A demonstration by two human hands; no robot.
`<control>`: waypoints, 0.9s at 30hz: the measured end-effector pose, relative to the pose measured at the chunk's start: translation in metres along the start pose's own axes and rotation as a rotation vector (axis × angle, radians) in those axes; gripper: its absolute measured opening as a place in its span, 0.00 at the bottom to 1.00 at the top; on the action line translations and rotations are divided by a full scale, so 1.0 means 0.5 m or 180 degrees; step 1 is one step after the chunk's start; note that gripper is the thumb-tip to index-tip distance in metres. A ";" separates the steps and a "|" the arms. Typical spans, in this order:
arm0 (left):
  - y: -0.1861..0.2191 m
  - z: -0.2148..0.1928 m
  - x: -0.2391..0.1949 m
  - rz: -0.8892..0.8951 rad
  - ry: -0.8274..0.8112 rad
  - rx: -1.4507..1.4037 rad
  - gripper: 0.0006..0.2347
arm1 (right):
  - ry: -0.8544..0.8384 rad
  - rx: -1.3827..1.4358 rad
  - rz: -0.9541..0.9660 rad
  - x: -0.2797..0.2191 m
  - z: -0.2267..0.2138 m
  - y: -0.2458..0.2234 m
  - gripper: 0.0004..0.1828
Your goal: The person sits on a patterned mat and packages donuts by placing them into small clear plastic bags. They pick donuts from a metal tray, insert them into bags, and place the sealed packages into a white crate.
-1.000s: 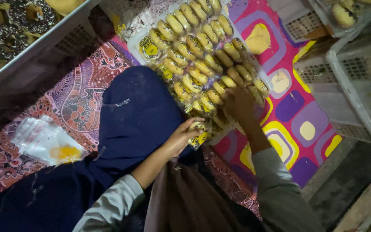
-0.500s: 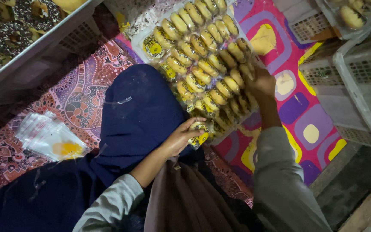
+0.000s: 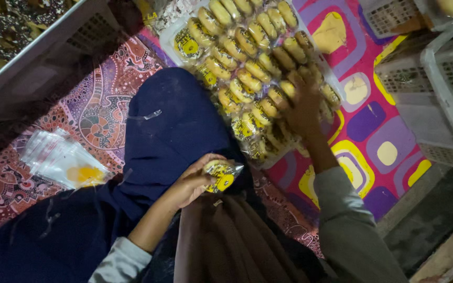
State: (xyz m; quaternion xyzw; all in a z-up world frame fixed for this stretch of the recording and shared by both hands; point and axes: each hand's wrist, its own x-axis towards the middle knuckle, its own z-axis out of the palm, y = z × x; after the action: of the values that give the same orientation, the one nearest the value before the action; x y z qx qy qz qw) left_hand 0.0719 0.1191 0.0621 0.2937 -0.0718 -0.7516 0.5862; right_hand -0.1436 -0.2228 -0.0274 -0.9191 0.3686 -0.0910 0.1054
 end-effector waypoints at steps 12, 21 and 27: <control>-0.004 -0.026 -0.012 -0.0111 -0.0024 0.0034 0.25 | 0.0153 -0.0334 -0.0106 -0.047 -0.024 -0.195 0.47; 0.011 -0.033 -0.013 -0.0162 -0.0244 -0.0084 0.26 | 0.1439 0.1539 0.1495 -0.080 0.005 0.226 0.36; 0.013 -0.035 -0.013 -0.0210 -0.0221 -0.0171 0.27 | 0.0521 0.4196 0.2976 -0.061 0.064 0.337 0.30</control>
State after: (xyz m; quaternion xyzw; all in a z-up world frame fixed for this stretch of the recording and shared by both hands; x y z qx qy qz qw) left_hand 0.0875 0.1274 0.0530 0.2537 -0.0622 -0.7819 0.5660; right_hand -0.2683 -0.3167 -0.1046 -0.4095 0.5917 -0.3028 0.6249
